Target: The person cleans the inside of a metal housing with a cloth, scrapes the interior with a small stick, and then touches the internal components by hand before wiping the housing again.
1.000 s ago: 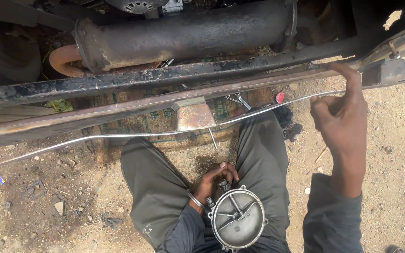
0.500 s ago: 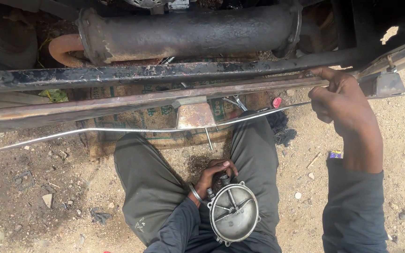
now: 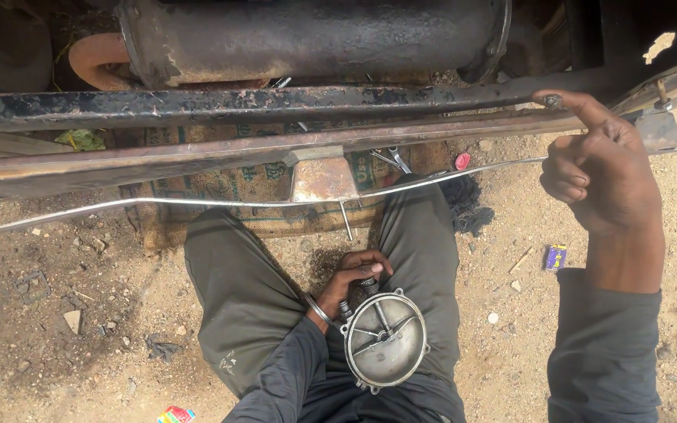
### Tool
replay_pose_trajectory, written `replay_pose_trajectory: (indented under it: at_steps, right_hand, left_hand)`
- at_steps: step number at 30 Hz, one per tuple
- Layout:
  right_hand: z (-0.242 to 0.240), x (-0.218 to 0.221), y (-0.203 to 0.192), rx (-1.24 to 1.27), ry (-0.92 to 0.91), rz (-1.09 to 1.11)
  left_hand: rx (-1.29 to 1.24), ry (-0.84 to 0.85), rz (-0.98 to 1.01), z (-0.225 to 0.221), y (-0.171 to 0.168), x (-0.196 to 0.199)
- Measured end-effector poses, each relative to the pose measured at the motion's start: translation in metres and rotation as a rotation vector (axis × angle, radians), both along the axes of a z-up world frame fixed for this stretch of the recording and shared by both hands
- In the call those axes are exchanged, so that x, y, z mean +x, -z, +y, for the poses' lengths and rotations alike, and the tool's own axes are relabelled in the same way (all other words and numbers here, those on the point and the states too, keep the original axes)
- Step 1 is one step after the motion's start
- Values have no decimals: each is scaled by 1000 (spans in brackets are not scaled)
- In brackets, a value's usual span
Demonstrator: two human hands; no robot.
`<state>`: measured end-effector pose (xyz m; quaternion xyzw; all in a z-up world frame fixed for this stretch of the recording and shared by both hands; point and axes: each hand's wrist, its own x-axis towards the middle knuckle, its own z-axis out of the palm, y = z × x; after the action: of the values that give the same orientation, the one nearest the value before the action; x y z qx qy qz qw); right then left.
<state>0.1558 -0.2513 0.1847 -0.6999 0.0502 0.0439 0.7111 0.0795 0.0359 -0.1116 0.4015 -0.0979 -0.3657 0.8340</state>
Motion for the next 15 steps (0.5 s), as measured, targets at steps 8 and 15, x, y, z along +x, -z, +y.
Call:
replay_pose_trajectory:
  at_steps: [8,15]
  right_hand:
    - [27,-42,-21,538,-59,-15]
    - [83,-188,75,-666,-258,-58]
  left_hand:
    - [18,23,-1,1,-9,4]
    - [93,-10,-21,11,-19,-5]
